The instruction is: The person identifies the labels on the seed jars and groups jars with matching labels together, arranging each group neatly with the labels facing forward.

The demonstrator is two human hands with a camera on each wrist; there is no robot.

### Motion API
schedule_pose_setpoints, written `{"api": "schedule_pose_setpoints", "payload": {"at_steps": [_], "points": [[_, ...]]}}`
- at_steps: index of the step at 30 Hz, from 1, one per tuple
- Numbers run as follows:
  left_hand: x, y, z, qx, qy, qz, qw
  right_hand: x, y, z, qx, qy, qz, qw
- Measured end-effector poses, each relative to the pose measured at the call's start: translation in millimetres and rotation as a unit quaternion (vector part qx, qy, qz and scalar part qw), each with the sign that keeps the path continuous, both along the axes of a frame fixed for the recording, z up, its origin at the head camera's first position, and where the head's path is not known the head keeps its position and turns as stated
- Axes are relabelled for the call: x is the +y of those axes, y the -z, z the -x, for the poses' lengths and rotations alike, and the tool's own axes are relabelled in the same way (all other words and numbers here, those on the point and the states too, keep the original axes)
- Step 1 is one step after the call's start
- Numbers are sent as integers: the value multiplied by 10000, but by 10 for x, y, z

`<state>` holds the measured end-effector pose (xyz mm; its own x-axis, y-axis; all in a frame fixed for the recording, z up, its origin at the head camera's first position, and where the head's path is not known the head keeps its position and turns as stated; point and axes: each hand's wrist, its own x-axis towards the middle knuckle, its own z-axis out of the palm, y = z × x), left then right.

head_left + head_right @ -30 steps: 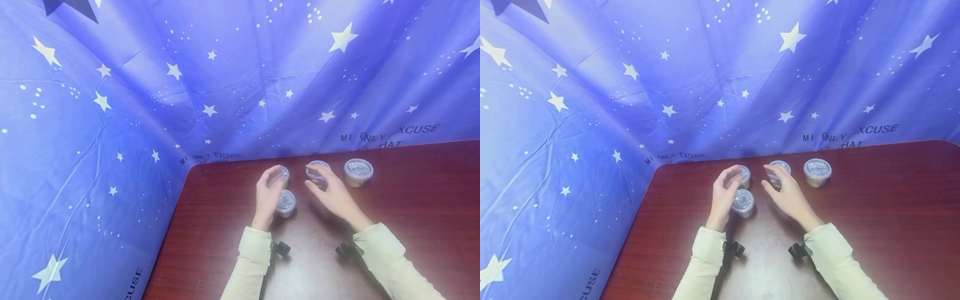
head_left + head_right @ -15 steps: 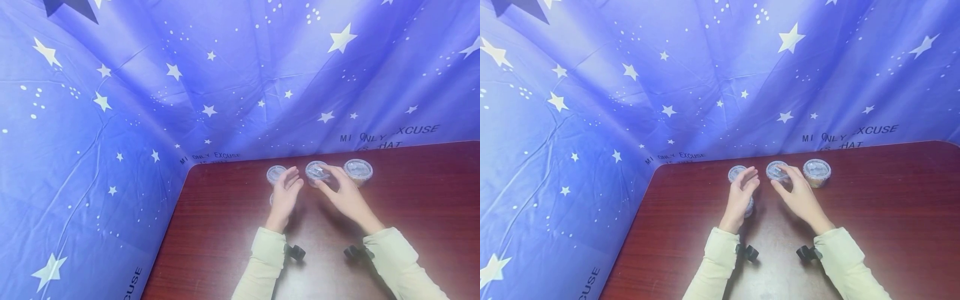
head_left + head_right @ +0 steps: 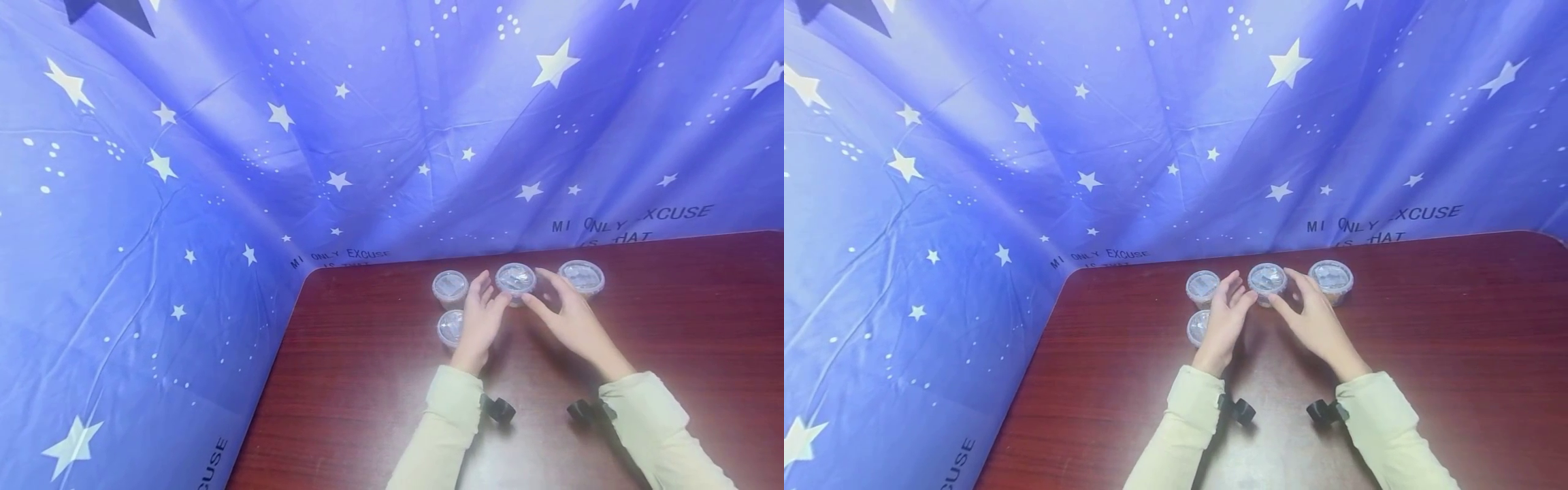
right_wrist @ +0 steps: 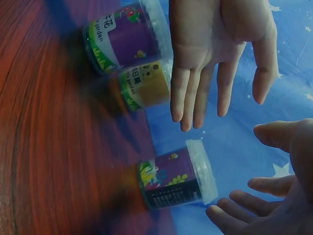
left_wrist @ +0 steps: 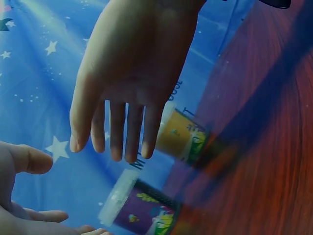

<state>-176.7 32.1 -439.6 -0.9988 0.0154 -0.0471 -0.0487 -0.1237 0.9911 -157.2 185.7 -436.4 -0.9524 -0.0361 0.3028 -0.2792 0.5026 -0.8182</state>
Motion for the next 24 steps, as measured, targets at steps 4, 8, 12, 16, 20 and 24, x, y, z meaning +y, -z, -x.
{"api": "schedule_pose_setpoints", "payload": {"at_steps": [4, 8, 12, 16, 20, 24], "points": [[72, 44, 21, -101, -126, -72, 9998, 22, 56, 36, -278, -157, 291, 9991], [132, 88, 44, -31, -177, -170, 9997, 43, 105, 71, -517, -270, 552, 9968], [183, 124, 70, 1, -291, -88, 9995, 33, 130, 96, -755, -311, 650, 9945], [231, 161, 98, -90, -469, -97, 9988, -3, 148, 131, -1057, -297, 710, 9914], [276, 206, 133, -133, -597, -198, 9979, -23, 177, 172, -1177, -196, 681, 9905], [320, 252, 167, -209, -668, -273, 9972, -14, 208, 215, -1307, -142, 599, 9895]]}}
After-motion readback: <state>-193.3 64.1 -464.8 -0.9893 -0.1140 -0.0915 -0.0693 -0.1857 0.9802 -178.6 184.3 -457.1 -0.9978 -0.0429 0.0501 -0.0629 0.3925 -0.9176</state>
